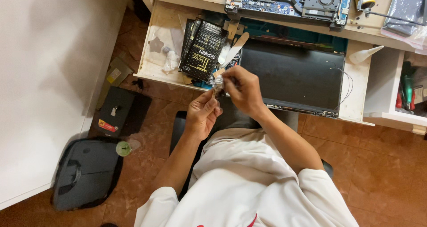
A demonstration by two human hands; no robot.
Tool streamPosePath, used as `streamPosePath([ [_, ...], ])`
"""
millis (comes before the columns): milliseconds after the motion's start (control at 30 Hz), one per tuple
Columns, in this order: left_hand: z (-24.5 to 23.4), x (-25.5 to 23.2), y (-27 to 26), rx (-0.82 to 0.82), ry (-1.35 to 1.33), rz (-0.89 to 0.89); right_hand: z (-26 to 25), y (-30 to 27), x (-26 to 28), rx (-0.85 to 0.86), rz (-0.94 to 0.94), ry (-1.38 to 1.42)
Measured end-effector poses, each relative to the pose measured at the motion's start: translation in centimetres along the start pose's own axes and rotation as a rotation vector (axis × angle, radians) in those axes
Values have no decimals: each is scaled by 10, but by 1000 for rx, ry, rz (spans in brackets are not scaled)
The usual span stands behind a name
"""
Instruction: The person removes the laptop screen assembly from the main body, then detaches a small component from the screen's bottom edge. They clean the component with a white cloth and reattach it to the screen. Finally, they use a green tool to work on a small part held in their hands.
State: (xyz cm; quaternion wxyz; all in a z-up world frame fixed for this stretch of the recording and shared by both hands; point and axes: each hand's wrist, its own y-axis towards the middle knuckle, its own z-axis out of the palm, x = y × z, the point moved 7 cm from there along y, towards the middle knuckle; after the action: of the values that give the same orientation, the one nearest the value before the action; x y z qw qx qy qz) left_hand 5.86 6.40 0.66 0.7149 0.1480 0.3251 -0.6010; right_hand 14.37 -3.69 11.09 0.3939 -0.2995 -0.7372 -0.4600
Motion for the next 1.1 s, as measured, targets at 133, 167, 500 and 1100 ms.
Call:
streamPosePath([
  [133, 3, -2, -6, -11, -82, -26, -17, 1, 7, -118, -2, 132],
  [167, -1, 1, -4, -17, -94, -43, -16, 3, 21, -108, -94, 9],
  [500, -22, 13, 2, -28, -29, -77, 18, -12, 54, 171, -614, -289],
  [1100, -1, 2, -2, -21, -105, -156, -15, 2, 21, 1, -232, -5],
])
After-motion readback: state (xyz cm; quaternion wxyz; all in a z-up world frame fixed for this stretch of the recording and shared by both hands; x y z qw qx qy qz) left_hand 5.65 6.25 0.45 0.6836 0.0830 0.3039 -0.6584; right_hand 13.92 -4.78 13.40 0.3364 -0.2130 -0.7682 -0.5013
